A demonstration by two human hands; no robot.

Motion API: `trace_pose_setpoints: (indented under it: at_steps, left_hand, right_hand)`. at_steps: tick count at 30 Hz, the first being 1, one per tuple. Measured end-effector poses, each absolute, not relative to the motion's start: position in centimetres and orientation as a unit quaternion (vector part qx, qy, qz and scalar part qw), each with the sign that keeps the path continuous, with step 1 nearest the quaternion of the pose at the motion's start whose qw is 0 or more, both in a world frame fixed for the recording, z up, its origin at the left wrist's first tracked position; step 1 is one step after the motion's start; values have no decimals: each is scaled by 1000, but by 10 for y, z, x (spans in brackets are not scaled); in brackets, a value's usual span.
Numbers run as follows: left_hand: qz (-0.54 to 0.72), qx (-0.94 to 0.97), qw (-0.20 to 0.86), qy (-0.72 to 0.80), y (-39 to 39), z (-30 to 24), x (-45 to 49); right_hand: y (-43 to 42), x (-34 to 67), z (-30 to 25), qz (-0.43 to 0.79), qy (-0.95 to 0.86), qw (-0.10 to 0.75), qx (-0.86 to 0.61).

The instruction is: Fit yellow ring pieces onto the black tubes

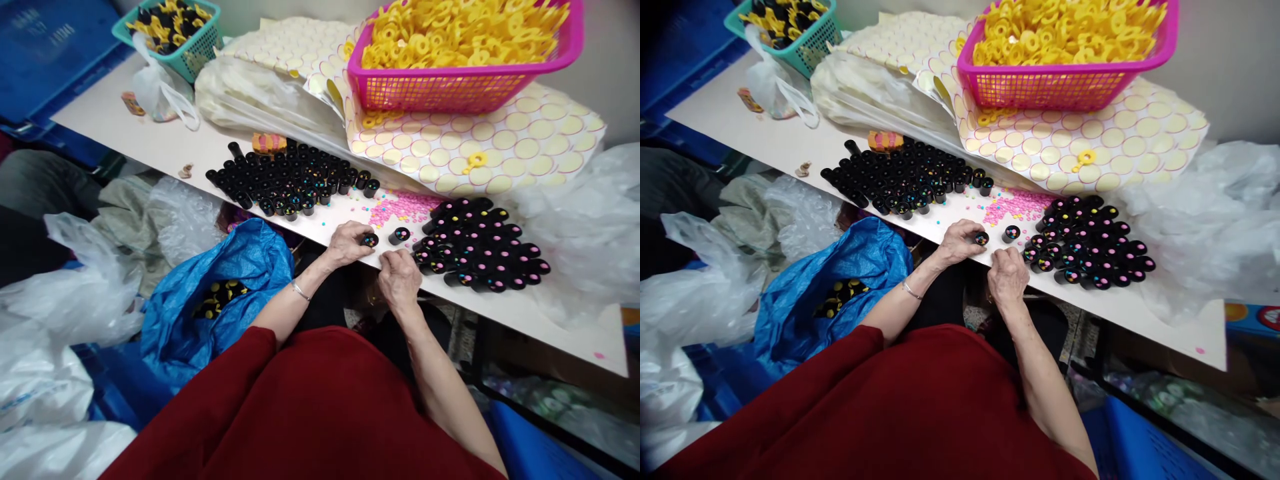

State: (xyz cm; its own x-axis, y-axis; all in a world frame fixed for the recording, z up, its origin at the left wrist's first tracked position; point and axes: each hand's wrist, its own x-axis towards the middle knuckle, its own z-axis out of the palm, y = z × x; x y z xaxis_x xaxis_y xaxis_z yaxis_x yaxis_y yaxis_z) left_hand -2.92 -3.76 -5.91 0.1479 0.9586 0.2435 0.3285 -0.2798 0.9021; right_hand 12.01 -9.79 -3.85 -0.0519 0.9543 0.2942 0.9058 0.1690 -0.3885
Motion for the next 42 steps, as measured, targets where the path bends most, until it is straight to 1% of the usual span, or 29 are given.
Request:
trace_pose_setpoints:
  at_steps: [4,9,11,15,17,20,24,34,42]
  left_hand:
    - [432,660,371,491,-38,-60,-29]
    - [395,698,312,510,-37,-58,-29]
    - [377,714,289,514,-38,-55,-29]
    - [348,740,261,513,-39,-51,-28]
    - [340,746,253,513,-39,-51,-28]
    - [338,747,246,517,-39,-53,-27]
    - [326,754,241,516,-39,-55,-27]
    - [341,762,228,500,-41,-53,-27]
    - [352,763,242,486,-40,-52,-28]
  right_hand:
    - [-100,121,-41,44,-731,266,-627]
    - [-100,119,-43,29,-731,253,-633]
    - [-98,118,-42,37,-721,287,-629]
    - [-89,117,-34,72,-690,407,-594]
    - [-82,115,-28,89,-703,415,-571]
    - [-71,113,-20,96,-741,372,-551]
    - [-63,111,-14,66,-775,295,-555]
    - [-60,105,-1,16,-802,152,-577]
    - [-59,103,5,-61,-864,99,-490]
